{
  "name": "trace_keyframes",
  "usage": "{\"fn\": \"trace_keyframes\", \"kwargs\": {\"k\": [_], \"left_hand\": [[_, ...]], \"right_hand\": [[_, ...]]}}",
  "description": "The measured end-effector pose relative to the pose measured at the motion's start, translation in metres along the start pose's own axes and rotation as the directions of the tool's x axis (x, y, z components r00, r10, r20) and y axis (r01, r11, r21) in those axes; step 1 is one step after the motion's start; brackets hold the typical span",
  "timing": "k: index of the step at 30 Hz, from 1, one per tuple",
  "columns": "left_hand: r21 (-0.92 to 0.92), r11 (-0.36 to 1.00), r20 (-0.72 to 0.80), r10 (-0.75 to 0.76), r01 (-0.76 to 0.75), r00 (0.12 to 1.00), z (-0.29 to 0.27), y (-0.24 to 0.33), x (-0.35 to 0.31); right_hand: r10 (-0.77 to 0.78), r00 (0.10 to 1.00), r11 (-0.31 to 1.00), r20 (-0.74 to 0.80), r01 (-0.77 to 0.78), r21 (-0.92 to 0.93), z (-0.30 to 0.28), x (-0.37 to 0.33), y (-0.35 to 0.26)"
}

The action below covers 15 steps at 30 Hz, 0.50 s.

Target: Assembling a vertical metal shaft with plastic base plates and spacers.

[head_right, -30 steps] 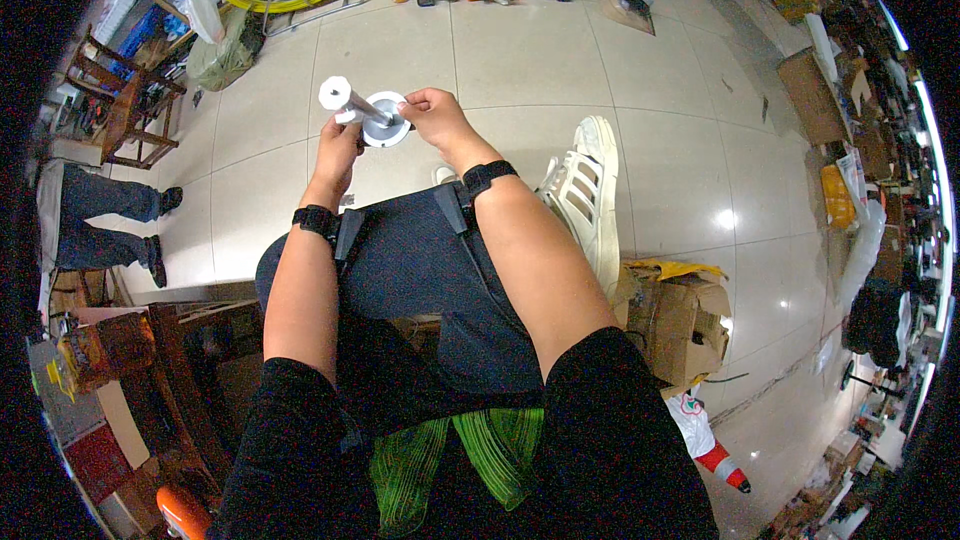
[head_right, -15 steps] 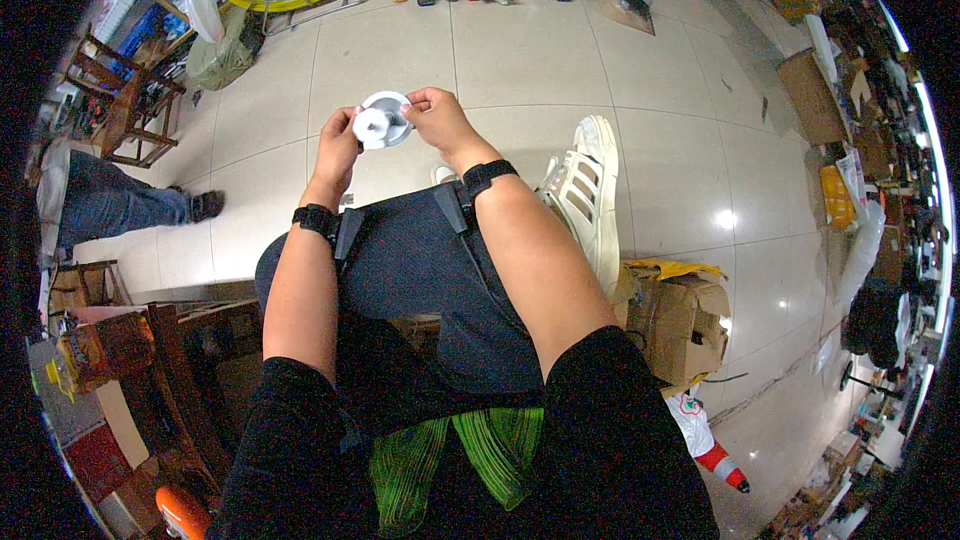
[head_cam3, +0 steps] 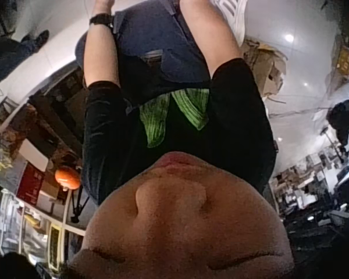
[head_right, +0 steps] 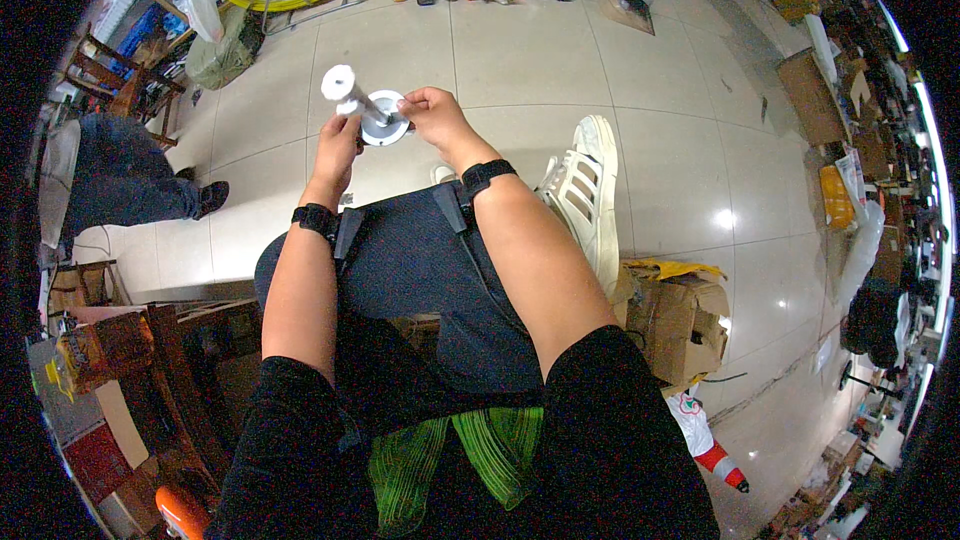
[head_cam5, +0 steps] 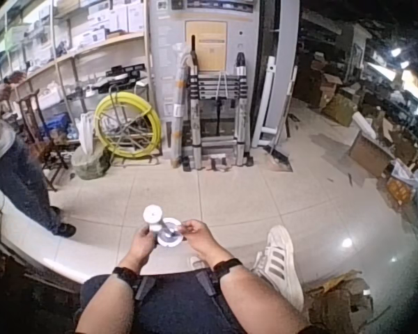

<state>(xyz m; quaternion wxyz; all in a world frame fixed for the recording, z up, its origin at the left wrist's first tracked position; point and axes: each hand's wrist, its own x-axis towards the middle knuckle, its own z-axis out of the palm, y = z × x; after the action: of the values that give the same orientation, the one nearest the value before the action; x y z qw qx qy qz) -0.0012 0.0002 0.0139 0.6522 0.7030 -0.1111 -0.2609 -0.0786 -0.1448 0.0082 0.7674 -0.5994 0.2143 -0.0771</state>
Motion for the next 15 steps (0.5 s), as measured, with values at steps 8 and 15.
{"fn": "trace_keyframes", "kwargs": {"k": [8,15], "left_hand": [[-0.029,1.000,0.010,-0.006,0.007,1.000,0.002,0.003,-0.002],[-0.024,0.999,0.006,0.042,-0.042,0.999,0.000,-0.004,0.001]], "right_hand": [[0.003,1.000,1.000,-0.011,-0.003,-0.017,-0.001,0.003,0.008],[-0.028,1.000,0.999,0.014,0.028,-0.021,-0.003,0.005,0.011]]}}
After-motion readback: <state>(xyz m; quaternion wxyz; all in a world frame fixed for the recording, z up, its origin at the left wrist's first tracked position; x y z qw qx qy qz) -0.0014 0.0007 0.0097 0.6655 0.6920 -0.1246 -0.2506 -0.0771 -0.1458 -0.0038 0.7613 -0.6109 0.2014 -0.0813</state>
